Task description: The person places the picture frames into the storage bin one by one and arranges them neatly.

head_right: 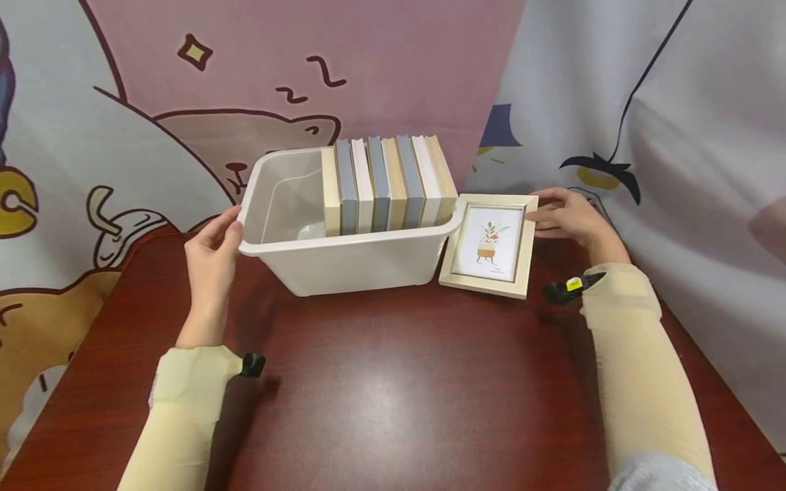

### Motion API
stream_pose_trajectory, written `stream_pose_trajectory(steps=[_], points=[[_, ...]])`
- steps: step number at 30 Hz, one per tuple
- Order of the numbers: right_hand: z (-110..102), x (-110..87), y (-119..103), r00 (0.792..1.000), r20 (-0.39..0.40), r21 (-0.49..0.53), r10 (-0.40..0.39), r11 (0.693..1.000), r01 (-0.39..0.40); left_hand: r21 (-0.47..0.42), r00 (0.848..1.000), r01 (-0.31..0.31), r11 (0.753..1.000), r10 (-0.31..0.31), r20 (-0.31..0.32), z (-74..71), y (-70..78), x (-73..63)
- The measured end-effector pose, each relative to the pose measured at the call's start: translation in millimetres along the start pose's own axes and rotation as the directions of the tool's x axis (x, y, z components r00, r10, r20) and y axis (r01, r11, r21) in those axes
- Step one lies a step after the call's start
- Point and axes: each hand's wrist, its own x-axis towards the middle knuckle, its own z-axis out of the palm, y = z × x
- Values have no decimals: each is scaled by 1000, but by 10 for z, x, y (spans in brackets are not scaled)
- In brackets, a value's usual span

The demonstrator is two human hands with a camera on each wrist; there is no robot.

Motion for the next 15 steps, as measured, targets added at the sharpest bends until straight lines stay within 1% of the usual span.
stream_pose_trajectory(steps=[2, 4, 5, 7, 9, 10, 11, 12, 15], points=[[-40, -91, -46, 998, -36, 78, -41, 996, 44, -2, 1000, 0, 1000, 0, 0, 1, -3, 1], [-68, -189, -98, 991, -95, 149, -93, 983, 106, -2, 1000, 1, 1000, -1, 1, 1, -8, 0], [-78, -242, -123, 984, -129, 190, -125, 971, 148, -2, 1000, 2, 1000, -2, 2, 2, -8, 0], [-89, -351, -176, 963, -200, 279, -183, 931, 234, -1, 1000, 4, 1000, -4, 4, 2, -9, 0], [-91, -462, -236, 934, -270, 363, -234, 874, 323, 0, 1000, 5, 1000, -5, 6, 1, -7, 2], [-91, -515, -270, 916, -307, 394, -259, 841, 370, -2, 1000, 7, 1000, -7, 7, 0, -7, 3], [-88, -568, -311, 898, -343, 412, -275, 816, 407, -3, 1000, 7, 1000, -7, 8, -1, -4, 3], [-85, -619, -353, 881, -375, 421, -290, 793, 440, -6, 1000, 5, 1000, -5, 7, -3, -2, 4], [-71, -765, -489, 820, -474, 406, -321, 746, 528, -17, 1000, -5, 1000, 5, 6, -12, 3, 3]])
